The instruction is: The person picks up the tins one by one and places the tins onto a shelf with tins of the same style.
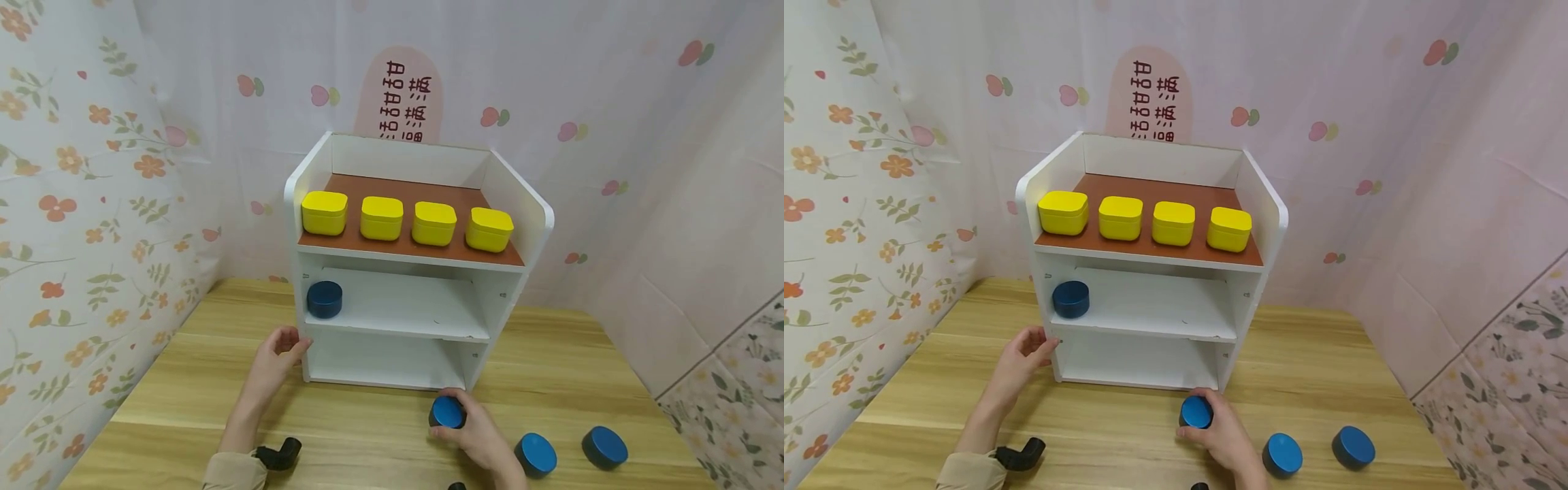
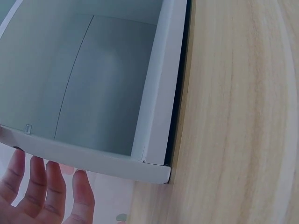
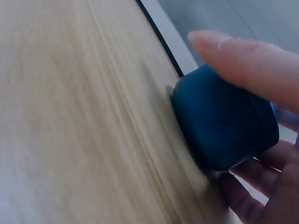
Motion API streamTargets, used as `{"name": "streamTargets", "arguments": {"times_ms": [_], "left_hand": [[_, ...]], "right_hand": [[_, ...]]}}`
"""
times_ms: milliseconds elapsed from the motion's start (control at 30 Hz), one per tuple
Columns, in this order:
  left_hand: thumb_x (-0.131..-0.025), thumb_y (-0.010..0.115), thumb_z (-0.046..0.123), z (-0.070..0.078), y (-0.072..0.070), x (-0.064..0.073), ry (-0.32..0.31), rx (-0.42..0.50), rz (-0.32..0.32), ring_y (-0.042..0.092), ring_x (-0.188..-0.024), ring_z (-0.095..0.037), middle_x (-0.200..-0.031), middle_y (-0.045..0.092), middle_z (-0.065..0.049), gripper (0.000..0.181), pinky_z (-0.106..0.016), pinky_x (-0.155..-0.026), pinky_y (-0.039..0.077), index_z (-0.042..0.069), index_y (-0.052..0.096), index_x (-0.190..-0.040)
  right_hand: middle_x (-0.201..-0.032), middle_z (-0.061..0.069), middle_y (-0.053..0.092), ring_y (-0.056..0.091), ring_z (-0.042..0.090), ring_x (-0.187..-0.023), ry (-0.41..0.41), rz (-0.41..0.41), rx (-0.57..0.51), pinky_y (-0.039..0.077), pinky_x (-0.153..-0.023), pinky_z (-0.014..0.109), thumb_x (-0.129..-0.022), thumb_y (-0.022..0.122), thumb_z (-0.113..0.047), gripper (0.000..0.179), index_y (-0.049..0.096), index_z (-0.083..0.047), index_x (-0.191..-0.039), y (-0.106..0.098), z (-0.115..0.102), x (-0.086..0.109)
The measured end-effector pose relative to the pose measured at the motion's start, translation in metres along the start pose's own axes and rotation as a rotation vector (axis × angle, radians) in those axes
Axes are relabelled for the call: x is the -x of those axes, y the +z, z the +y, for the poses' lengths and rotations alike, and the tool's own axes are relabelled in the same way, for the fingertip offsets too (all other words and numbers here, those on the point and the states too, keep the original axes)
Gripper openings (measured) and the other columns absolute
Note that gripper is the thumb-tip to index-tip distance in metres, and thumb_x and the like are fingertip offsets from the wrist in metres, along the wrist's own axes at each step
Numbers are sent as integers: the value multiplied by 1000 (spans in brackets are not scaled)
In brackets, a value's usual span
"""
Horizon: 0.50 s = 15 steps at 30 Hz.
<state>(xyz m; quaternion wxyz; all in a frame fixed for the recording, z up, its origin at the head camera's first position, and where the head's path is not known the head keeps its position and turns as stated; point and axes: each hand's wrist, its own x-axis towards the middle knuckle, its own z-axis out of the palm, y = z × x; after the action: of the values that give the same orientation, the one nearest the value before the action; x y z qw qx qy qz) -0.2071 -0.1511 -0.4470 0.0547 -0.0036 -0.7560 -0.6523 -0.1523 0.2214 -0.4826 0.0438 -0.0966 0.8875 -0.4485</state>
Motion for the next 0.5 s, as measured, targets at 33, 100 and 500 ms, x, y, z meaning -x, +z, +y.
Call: {"name": "streamTargets", "arguments": {"times_ms": [33,100,500], "left_hand": [[-94,68,30,0,0,0,2,1,-1,50,-102,-23,-112,54,-14,40,-36,-84,52,2,53,-119],[-94,68,31,-1,0,1,8,1,-2,50,-102,-23,-112,54,-13,40,-37,-84,52,3,53,-117],[-94,67,31,-4,0,-1,14,3,1,51,-104,-24,-112,54,-14,41,-32,-81,52,1,52,-118]], "right_hand": [[-129,21,54,54,38,-112,1,-5,2,47,-87,55,-76,86,-29,64,55,-10,-129,0,0,0],[-128,21,54,54,38,-111,4,-11,6,48,-86,55,-76,85,-30,64,55,-9,-128,0,1,0],[-131,22,52,54,38,-111,67,8,20,50,-84,53,-77,84,-27,62,55,-8,-128,-8,-14,5]]}}
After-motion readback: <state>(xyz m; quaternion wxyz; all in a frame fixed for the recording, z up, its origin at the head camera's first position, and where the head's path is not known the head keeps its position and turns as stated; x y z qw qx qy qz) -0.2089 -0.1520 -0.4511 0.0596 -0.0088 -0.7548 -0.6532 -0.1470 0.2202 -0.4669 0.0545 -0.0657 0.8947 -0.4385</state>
